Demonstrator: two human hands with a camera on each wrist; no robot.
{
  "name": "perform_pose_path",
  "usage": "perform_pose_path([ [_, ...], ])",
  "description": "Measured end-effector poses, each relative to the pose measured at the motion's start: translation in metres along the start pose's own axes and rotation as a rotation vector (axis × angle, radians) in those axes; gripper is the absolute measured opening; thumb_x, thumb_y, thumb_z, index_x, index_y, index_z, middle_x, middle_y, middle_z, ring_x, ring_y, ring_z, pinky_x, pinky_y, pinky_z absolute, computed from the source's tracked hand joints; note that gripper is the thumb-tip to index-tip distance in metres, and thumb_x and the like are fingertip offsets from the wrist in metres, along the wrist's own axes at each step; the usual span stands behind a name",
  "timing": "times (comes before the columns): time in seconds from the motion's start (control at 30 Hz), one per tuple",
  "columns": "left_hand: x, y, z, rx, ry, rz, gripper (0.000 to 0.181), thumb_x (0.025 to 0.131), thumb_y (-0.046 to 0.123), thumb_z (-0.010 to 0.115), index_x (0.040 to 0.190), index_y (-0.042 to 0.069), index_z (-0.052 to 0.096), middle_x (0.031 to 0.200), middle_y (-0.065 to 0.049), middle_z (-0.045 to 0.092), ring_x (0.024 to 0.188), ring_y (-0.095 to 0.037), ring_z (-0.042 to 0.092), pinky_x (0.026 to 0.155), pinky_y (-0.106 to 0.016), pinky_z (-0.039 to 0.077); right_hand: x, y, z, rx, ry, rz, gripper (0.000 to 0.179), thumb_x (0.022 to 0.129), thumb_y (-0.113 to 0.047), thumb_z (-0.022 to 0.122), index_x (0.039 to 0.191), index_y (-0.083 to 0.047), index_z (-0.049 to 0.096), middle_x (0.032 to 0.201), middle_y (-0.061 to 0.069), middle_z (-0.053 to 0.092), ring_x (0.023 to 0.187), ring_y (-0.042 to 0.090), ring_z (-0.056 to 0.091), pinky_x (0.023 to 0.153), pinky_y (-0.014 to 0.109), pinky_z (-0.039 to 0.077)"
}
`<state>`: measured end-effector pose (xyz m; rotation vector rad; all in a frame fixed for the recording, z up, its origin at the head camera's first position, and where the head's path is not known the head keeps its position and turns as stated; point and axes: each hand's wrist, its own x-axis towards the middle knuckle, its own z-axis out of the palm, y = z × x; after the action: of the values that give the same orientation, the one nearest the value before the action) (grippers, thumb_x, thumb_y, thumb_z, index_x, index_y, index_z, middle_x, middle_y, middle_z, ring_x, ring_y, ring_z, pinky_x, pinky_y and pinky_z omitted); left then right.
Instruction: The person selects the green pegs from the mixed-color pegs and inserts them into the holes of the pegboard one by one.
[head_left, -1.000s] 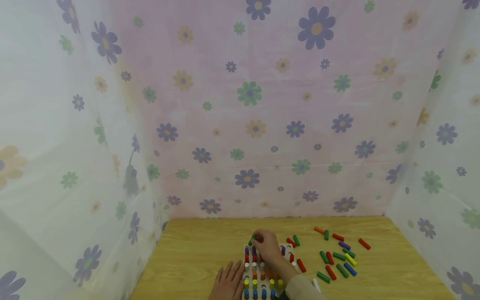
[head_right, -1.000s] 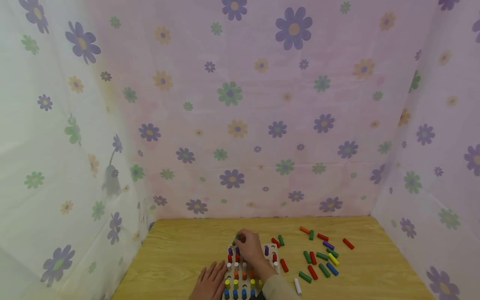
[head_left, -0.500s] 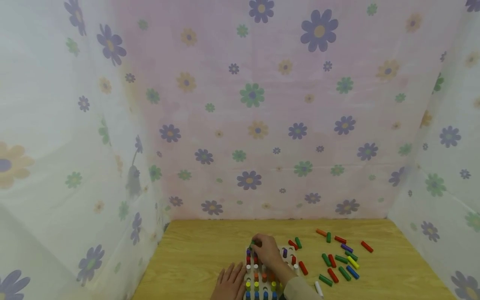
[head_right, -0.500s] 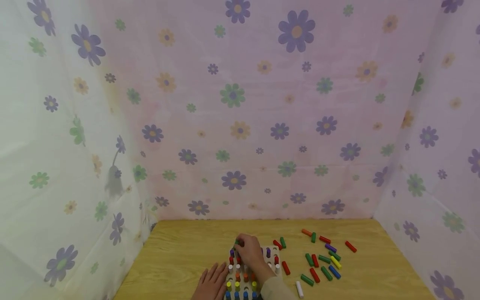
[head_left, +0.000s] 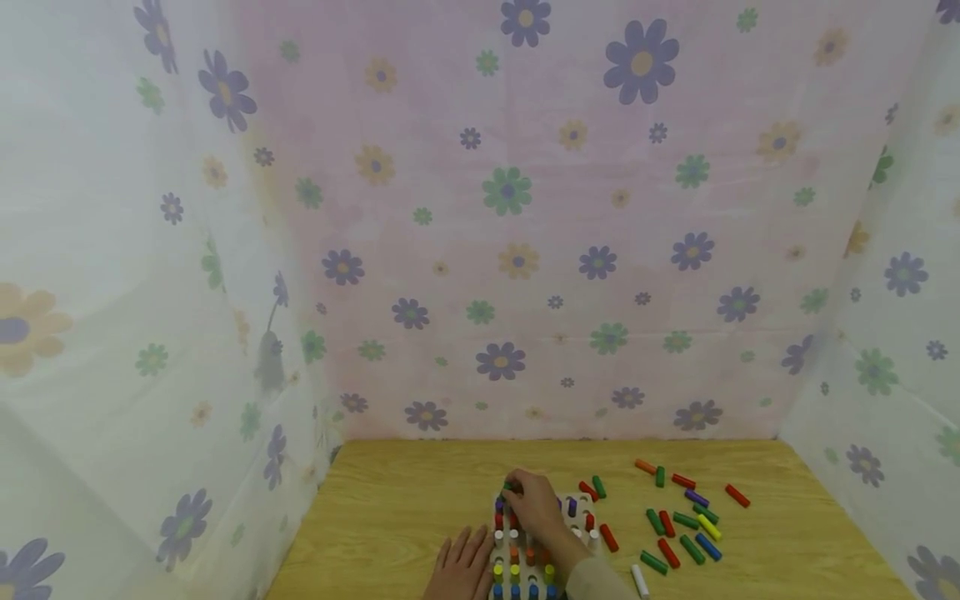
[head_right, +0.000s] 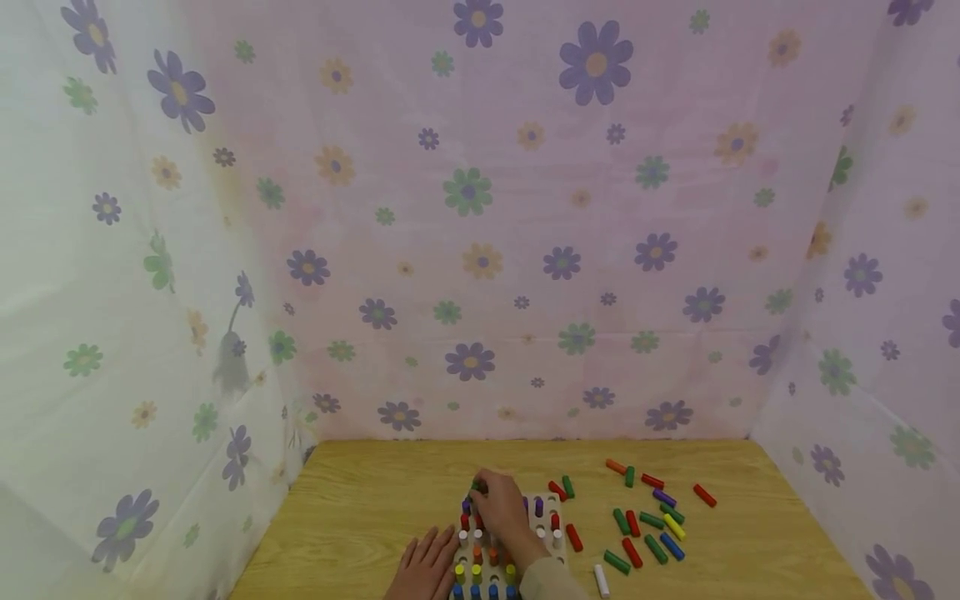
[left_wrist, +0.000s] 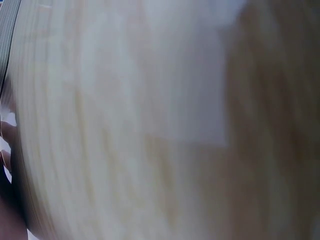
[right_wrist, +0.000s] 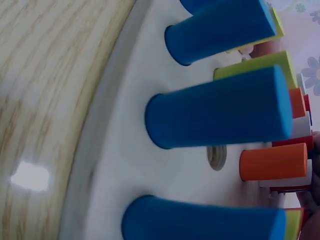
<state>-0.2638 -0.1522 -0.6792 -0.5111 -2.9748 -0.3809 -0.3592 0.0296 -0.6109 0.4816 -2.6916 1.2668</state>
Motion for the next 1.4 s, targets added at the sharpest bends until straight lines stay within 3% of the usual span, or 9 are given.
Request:
perform_pose_path([
  [0.57, -0.0016, 0.0004, -0.0008, 0.006, -0.035, -0.019, 0.055, 0.111, 0.053, 0.026, 0.152, 0.027, 0.053, 0.154, 0.005, 0.051, 0.143, -0.029, 0.045, 0.114, -0.059, 0.040, -0.0008, 0.0021, 0.0047, 0.003, 0.008, 0.032, 0.011, 0.094, -0.015, 0.076, 0.103, -0.009, 0.075, 0.089, -0.008, 0.072, 0.081, 0.008, 0.066, 0.068, 0.030, 0.058],
  [0.93, -0.0012, -0.0012, -0.0002, -0.006, -0.007, 0.009, 0.056, 0.112, 0.053, 0.024, 0.153, 0.026, 0.051, 0.155, 0.003, 0.050, 0.144, -0.031, 0.044, 0.115, -0.059, 0.039, -0.0007, 0.0031, 0.0059, -0.069, 0.009, 0.012, 0.019, 0.095, -0.019, 0.075, 0.110, -0.008, 0.079, 0.100, 0.001, 0.076, 0.093, 0.020, 0.072, 0.078, 0.042, 0.062],
  [1.13, 0.0000, -0.0006, -0.0006, 0.023, 0.013, 0.013, 0.057, 0.111, 0.053, 0.024, 0.153, 0.025, 0.052, 0.155, 0.003, 0.051, 0.142, -0.031, 0.046, 0.114, -0.058, 0.041, -0.0025, 0.0024, 0.0039, -0.056, -0.006, -0.020, 0.020, 0.097, -0.020, 0.072, 0.113, -0.008, 0.079, 0.106, 0.004, 0.076, 0.095, 0.024, 0.072, 0.078, 0.044, 0.063],
  [1.4, -0.0006, 0.0026, -0.0043, 0.005, -0.027, -0.002, 0.057, 0.111, 0.054, 0.023, 0.153, 0.026, 0.050, 0.156, 0.004, 0.049, 0.144, -0.031, 0.044, 0.114, -0.060, 0.040, -0.0028, 0.0027, 0.0027, -0.099, -0.062, -0.025, 0.025, 0.098, -0.024, 0.071, 0.119, -0.011, 0.078, 0.111, 0.004, 0.077, 0.101, 0.026, 0.073, 0.083, 0.047, 0.063],
])
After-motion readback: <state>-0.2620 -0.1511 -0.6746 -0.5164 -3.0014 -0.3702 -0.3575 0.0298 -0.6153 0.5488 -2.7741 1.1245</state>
